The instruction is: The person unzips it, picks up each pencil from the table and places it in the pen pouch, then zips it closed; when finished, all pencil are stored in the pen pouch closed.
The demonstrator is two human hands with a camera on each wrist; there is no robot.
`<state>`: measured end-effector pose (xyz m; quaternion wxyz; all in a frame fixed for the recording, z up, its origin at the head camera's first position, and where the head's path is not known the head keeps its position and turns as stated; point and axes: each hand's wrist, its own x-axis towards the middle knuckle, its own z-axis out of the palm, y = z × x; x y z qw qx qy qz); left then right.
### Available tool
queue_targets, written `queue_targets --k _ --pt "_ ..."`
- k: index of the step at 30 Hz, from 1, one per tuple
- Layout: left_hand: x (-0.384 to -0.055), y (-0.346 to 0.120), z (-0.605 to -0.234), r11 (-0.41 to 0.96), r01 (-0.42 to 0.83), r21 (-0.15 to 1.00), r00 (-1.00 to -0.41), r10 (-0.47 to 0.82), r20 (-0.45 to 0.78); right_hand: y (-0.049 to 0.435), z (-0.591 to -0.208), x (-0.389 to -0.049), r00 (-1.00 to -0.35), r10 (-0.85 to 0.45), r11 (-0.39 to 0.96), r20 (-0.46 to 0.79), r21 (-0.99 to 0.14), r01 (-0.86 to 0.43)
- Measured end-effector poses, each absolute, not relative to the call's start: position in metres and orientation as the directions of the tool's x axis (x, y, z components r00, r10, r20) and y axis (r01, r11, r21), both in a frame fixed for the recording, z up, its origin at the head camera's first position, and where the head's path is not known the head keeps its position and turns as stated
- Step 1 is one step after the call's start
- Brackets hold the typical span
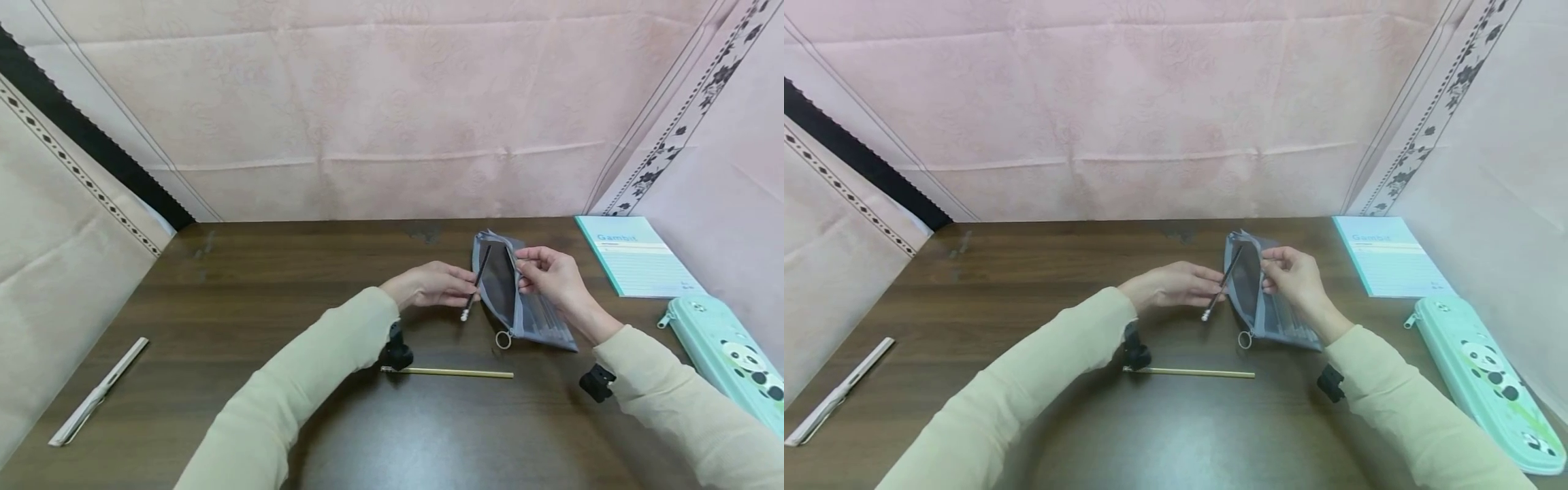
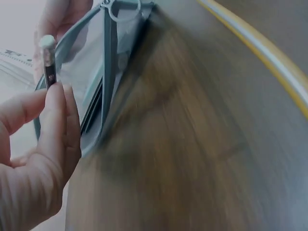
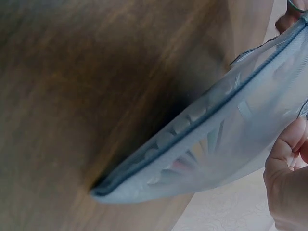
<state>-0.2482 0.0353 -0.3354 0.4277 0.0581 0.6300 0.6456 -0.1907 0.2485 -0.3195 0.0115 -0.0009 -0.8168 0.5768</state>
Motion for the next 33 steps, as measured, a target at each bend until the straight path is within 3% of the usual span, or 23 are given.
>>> queue_targets --k 11,21,27,33 --pt "-0.239 0.082 -0.345 0.043 -0.482 0.875 -0.756 0.485 -0.440 0.246 -0.320 -0.191 -1.000 0.016 0.378 0.012 -0.926 -0.005" --pt "-0.229 0.091 -0.346 0.071 -0.433 0.899 -0.776 0.477 -0.411 0.246 -0.323 -0.192 -1.000 0.005 0.354 -0.007 -0.935 0.008" --pt "-0.220 0.066 -0.341 0.182 -0.336 0.924 -0.733 0.566 -0.378 0.248 -0.324 -0.191 -1.000 0.011 0.345 -0.009 -0.938 0.012" --pt "-0.202 0.024 -0.340 0.405 -0.137 0.904 -0.571 0.714 -0.406 0.248 -0.323 -0.191 -1.000 0.024 0.354 -0.002 -0.935 0.011"
